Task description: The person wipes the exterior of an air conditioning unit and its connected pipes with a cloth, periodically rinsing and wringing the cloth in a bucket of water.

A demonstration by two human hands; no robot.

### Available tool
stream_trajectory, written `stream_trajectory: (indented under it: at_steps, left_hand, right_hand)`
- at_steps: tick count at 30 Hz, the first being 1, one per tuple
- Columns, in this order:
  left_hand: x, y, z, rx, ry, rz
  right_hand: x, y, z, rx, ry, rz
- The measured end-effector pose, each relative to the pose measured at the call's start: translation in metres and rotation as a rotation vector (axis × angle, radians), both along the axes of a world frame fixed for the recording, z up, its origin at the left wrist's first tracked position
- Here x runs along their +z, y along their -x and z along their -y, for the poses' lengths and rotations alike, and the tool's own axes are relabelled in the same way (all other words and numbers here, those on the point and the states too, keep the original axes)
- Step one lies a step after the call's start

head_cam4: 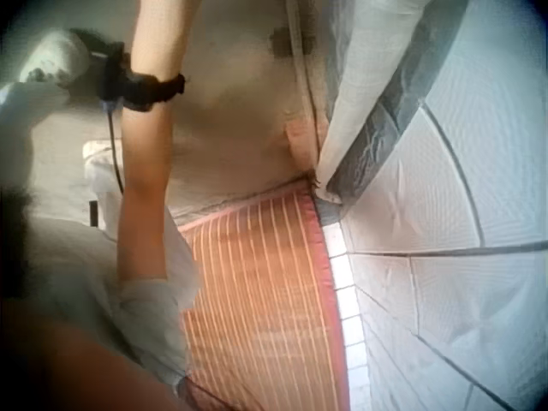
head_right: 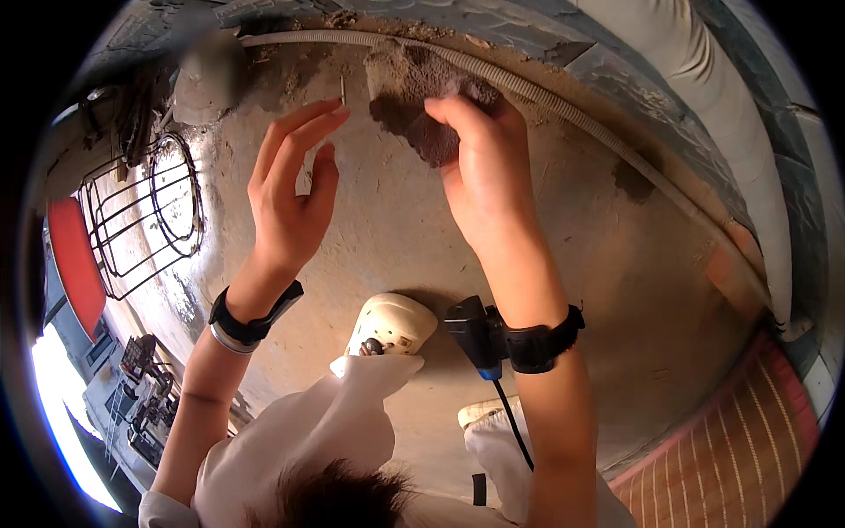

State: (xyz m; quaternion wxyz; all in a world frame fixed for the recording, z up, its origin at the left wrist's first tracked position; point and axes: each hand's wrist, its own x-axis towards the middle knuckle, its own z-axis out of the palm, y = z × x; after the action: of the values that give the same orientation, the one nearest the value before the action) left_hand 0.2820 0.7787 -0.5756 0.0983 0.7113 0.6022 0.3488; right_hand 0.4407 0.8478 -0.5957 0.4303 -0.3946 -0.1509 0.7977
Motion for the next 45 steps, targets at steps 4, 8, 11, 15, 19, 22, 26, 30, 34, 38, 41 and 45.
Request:
stream_trajectory:
  at_steps: [4, 8, 11, 15, 19, 22, 26, 30, 34, 38, 41, 45]
  left_hand:
    - [-0.001, -0.027, 0.032, 0.005, 0.204, 0.058]
    - [-0.008, -0.048, 0.062, -0.145, 0.241, -0.007]
    - [0.006, -0.051, 0.075, -0.268, 0.213, -0.096]
    - [0.042, -0.042, 0.100, -0.313, 0.286, -0.186]
    - [0.107, -0.001, 0.162, -0.263, 0.518, -0.166]
    - [0.195, 0.031, 0.194, -0.256, 0.823, -0.201]
    - [0.324, 0.061, 0.251, -0.067, 1.003, -0.175]
    - [0.446, 0.080, 0.316, 0.147, 1.101, -0.112]
    - [0.497, 0.093, 0.353, 0.389, 1.097, -0.105]
    - [0.549, 0.073, 0.431, 0.683, 1.182, -0.039]
    - [0.594, 0.060, 0.451, 0.733, 1.161, 0.005]
    - [0.639, 0.030, 0.479, 0.849, 1.012, 0.055]
  right_hand:
    - [0.000, -0.025, 0.002, 0.033, -0.125, 0.178]
    - [0.013, -0.065, 0.023, 0.116, -0.278, 0.470]
    - [0.022, -0.105, 0.054, 0.221, -0.287, 0.835]
    - [0.035, -0.177, 0.112, 0.582, -0.293, 1.119]
    - [0.114, -0.244, 0.153, 1.004, -0.153, 1.190]
    - [0.183, -0.301, 0.193, 1.026, -0.065, 1.234]
    - [0.326, -0.326, 0.240, 1.063, 0.164, 1.202]
    - [0.491, -0.340, 0.286, 1.033, 0.391, 1.176]
    - [0.619, -0.316, 0.316, 0.636, 0.504, 1.203]
    - [0.671, -0.299, 0.301, 0.559, 0.330, 1.220]
    - [0.688, -0.302, 0.323, 0.495, 0.204, 1.221]
    - [0.663, -0.325, 0.326, 0.617, 0.061, 1.296]
